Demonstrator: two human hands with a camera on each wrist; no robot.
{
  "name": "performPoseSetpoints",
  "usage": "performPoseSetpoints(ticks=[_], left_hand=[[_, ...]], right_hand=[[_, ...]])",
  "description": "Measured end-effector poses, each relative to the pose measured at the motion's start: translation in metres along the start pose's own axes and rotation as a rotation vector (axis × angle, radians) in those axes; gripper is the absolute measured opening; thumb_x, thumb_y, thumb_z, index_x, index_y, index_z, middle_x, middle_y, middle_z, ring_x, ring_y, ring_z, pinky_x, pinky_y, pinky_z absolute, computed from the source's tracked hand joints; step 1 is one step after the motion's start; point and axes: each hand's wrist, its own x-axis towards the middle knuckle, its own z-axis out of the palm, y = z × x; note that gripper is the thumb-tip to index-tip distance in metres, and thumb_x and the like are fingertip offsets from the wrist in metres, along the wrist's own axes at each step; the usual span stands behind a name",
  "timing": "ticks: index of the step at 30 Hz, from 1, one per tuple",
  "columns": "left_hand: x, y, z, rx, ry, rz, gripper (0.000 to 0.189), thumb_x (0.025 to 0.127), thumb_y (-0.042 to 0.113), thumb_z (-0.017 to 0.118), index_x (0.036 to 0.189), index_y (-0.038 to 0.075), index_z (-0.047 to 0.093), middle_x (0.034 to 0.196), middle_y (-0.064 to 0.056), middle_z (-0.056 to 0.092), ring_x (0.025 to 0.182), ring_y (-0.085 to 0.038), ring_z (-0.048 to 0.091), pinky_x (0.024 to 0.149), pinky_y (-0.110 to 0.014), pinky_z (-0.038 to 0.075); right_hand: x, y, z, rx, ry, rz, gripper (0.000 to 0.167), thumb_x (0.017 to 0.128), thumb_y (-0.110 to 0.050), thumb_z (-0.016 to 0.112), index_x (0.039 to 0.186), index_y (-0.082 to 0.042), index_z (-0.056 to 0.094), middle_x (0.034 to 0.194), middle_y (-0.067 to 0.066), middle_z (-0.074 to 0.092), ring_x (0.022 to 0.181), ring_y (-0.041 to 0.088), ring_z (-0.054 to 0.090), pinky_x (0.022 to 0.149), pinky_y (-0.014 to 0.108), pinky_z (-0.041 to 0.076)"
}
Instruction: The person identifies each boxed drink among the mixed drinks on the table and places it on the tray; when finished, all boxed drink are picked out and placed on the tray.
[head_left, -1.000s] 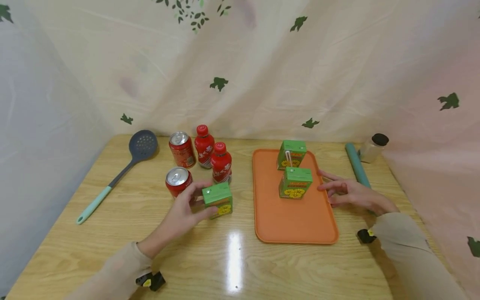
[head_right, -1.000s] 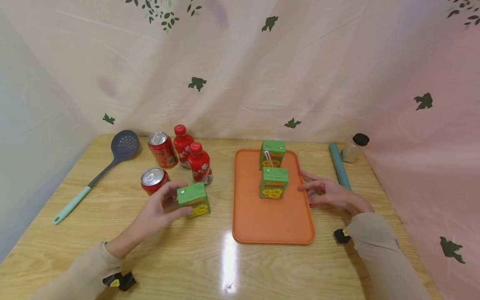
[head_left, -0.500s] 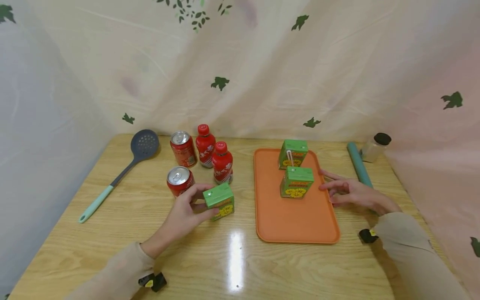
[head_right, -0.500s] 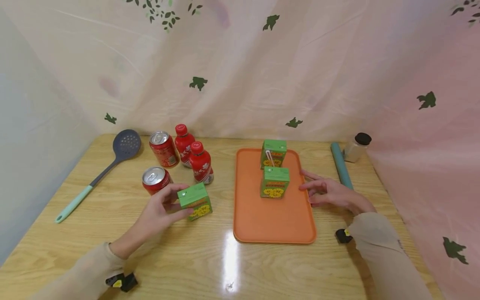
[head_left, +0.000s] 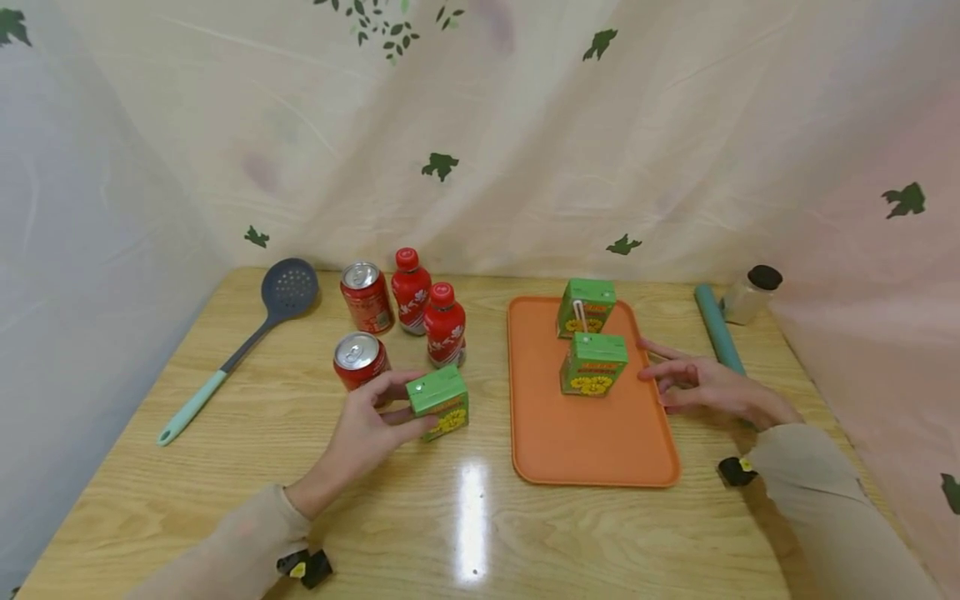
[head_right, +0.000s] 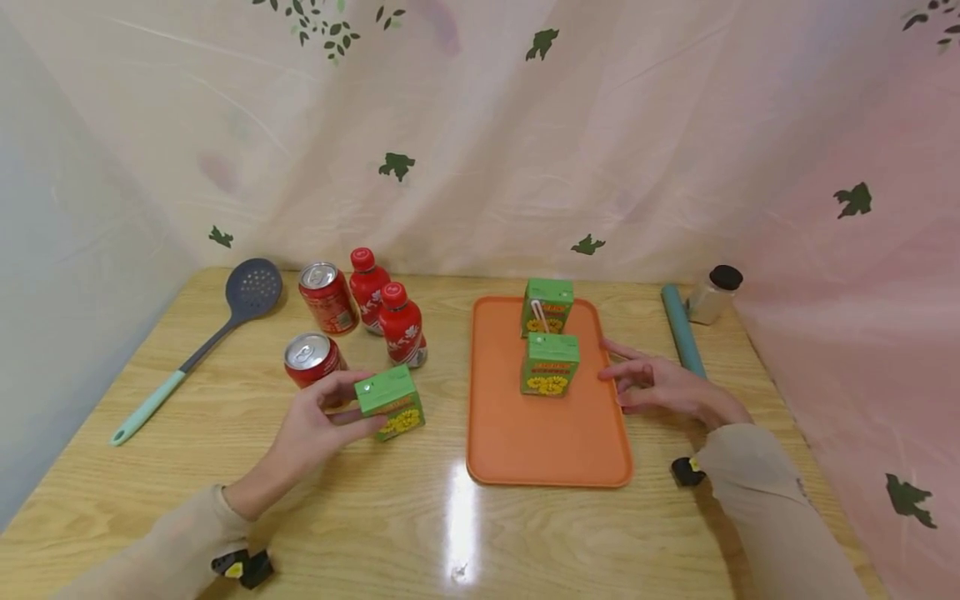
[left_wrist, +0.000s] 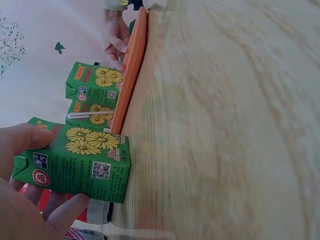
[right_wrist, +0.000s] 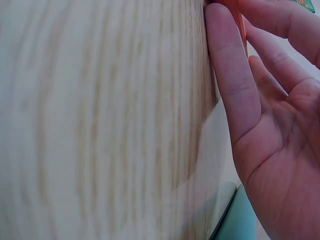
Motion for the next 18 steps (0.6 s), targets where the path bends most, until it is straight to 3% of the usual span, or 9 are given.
performPoseSetpoints(ticks=[8,18], left_hand=[[0.0022,0.0001,-0.0013,-0.036,0.002,-0.009,0.050,0.077,-0.004,0.086,0.124,0.005,0.069,0.124,-0.012,0.065,0.112,-0.032,0.064,0.088,-0.037,0.058],[0.0003,-0.0022,0.0008,-0.072,0.000,0.014,0.048,0.078,-0.006,0.085,0.122,0.004,0.071,0.122,-0.013,0.066,0.112,-0.030,0.064,0.089,-0.038,0.057]], right_hand=[[0.0004,-0.0052,0.0005,0.064,-0.007,0.004,0.044,0.097,0.004,0.063,0.138,0.014,0.052,0.169,-0.010,0.008,0.102,0.014,0.062,0.083,0.028,0.058],[-0.0001,-0.0055,0.0026,0.036,0.006,0.005,0.044,0.097,0.002,0.065,0.138,0.013,0.053,0.169,-0.008,0.010,0.101,0.016,0.062,0.084,0.024,0.055]])
